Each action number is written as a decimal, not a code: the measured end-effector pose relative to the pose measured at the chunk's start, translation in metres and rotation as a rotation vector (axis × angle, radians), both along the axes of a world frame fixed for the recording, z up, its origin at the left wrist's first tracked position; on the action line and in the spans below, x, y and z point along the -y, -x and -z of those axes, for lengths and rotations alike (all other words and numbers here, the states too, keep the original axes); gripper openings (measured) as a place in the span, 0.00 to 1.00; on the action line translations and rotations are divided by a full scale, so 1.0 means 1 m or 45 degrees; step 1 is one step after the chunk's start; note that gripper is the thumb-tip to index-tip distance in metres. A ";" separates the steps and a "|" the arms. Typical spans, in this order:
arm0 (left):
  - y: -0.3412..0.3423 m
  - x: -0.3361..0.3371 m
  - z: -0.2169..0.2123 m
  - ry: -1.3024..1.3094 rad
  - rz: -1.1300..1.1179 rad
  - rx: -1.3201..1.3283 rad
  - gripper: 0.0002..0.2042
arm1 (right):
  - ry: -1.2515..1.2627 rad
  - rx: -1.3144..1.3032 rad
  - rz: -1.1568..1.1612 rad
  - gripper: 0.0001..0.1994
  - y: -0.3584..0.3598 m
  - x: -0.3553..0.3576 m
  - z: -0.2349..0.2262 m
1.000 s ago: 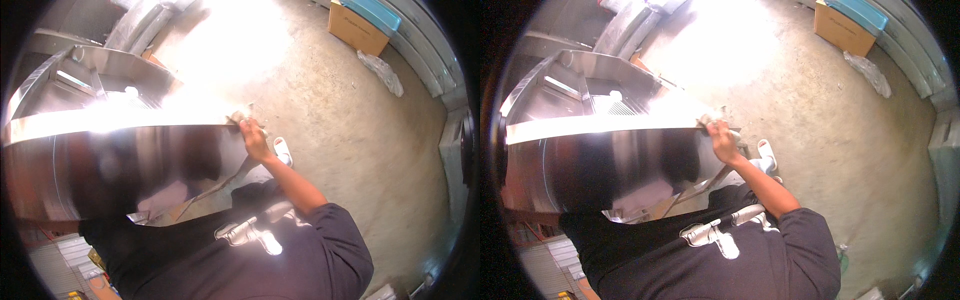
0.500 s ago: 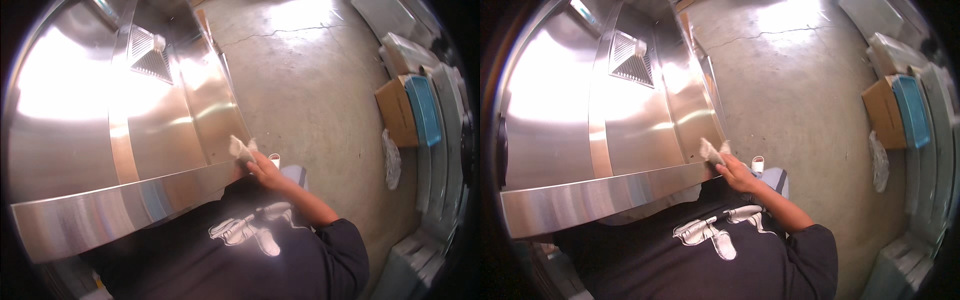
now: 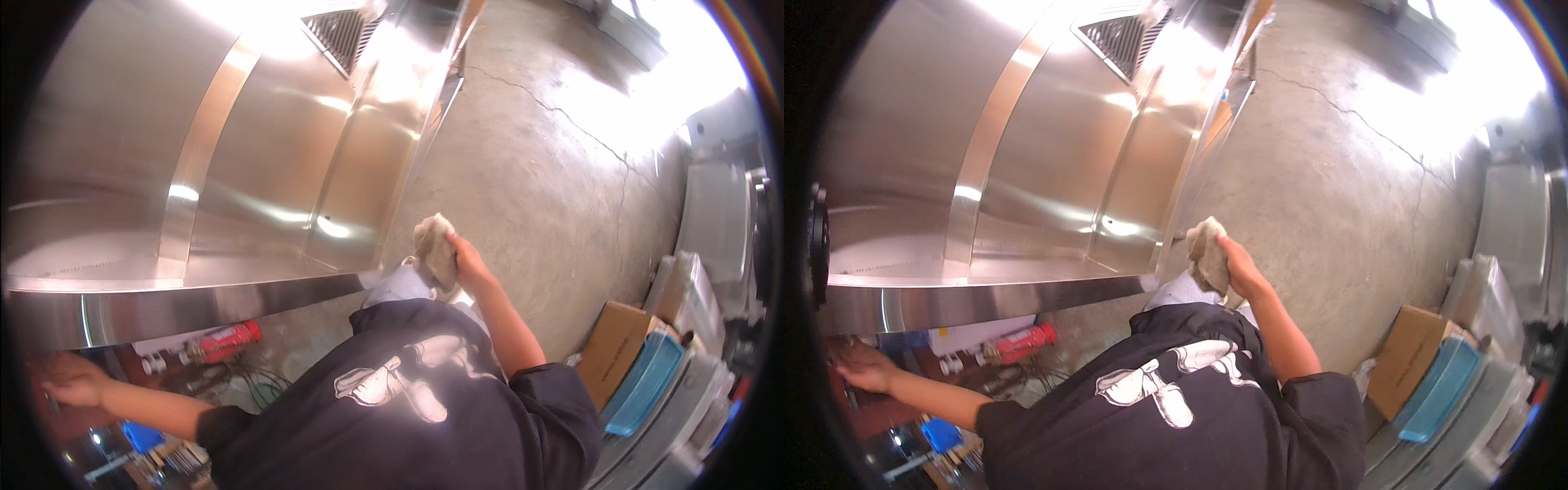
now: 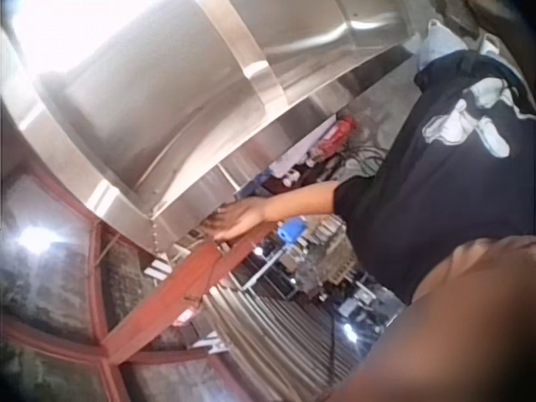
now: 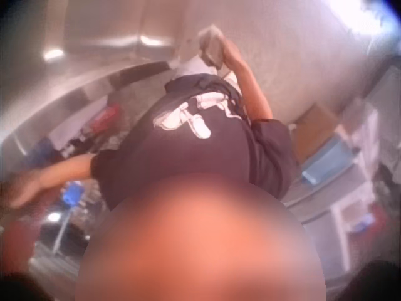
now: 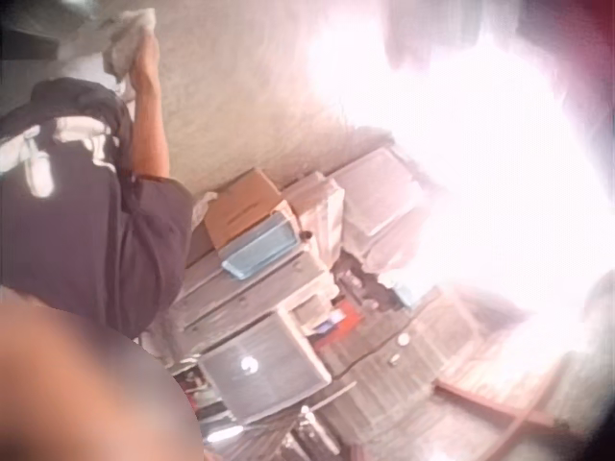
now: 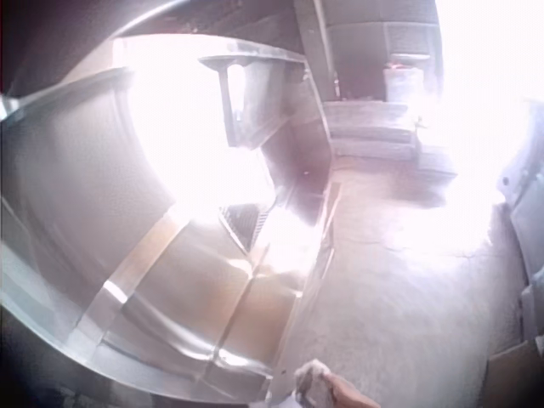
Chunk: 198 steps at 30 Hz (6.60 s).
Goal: The person wipes a large stainless steel kitchen hood with a yellow sponge, then walks to a workbench and picks up a cloth. They continue wiping the hood and a nearby stainless steel cabinet with the cloth, moving around the workshop to reach different sections.
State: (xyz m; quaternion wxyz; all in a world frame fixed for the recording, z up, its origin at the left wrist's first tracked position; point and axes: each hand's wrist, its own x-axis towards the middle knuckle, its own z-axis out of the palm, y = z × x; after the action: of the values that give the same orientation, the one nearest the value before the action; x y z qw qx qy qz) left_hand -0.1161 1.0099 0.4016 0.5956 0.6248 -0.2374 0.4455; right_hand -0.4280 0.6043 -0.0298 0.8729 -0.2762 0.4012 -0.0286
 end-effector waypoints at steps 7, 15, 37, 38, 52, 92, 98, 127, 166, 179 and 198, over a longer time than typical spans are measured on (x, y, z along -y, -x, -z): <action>0.108 -0.164 0.277 0.255 -0.433 -1.252 0.33 | 0.839 0.188 -0.446 0.27 -0.067 0.045 -0.025; 0.322 -0.093 0.579 0.806 -0.287 -2.161 0.33 | 2.106 0.399 -2.181 0.33 -0.227 -0.014 0.056; 0.289 0.229 0.475 -0.667 0.393 -2.663 0.26 | 2.675 0.257 -1.912 0.26 -0.403 0.300 0.091; 0.273 0.252 0.459 -0.638 0.419 -2.599 0.24 | 2.590 0.514 -2.130 0.24 -0.389 0.274 0.097; 0.262 0.419 0.384 -0.039 -0.082 -2.368 0.19 | 2.551 -0.435 -1.275 0.28 -0.512 0.528 0.122; 0.321 0.840 0.454 1.265 -1.002 -1.992 0.21 | 1.686 1.922 -2.807 0.14 -0.497 0.469 0.084; 0.284 0.881 0.450 1.770 -0.937 -1.656 0.22 | 1.578 1.456 -2.403 0.11 -0.459 0.371 0.080; 0.457 0.736 0.473 1.792 -1.268 -1.543 0.20 | 0.919 1.580 -2.049 0.11 -0.235 0.054 0.050; 0.611 0.471 0.531 1.727 -1.001 -1.962 0.23 | 2.380 1.826 -1.253 0.17 -0.109 -0.010 0.067; 0.588 0.422 0.523 1.495 -0.910 -1.986 0.24 | 1.780 1.224 -1.515 0.23 -0.111 -0.019 0.058; 0.581 0.401 0.518 1.437 -0.843 -1.993 0.25 | 2.354 1.276 -1.499 0.24 -0.079 -0.026 0.068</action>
State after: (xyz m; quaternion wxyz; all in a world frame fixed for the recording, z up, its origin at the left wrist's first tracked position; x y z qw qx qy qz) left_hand -0.6974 0.6094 -0.1164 0.6381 0.4033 0.6480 0.1013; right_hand -0.3494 0.6303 -0.0981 0.2833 -0.8960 -0.3420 -0.0068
